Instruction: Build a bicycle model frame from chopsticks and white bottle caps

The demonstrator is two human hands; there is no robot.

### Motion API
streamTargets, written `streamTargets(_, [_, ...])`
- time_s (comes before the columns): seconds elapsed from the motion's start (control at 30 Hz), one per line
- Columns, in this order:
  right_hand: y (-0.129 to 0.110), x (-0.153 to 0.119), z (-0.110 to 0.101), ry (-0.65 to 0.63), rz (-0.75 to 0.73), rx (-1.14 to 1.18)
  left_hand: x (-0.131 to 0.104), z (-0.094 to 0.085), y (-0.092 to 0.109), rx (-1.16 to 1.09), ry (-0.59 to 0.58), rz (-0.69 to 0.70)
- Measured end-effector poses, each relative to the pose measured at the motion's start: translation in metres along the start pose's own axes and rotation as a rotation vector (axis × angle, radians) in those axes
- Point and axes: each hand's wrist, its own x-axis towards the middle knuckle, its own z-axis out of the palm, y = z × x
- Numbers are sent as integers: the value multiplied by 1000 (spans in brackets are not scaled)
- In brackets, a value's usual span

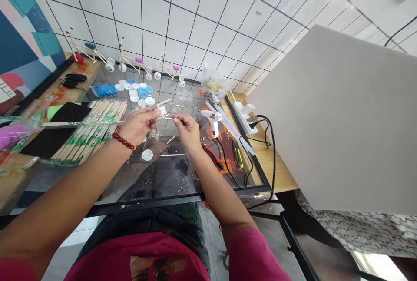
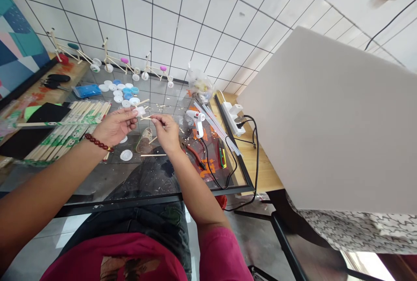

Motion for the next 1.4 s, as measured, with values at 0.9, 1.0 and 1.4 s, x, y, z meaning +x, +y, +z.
streamTargets(0.9, [11,4,7,-43,277,241,6,-5,-6,182,3,116])
streamTargets(1.0, [12,4,6,-49,271,250,7,-6,-7,208,6,126])
streamTargets(1.4, [24,5,7,-155,276,-6,9,-5,-9,405,65,156])
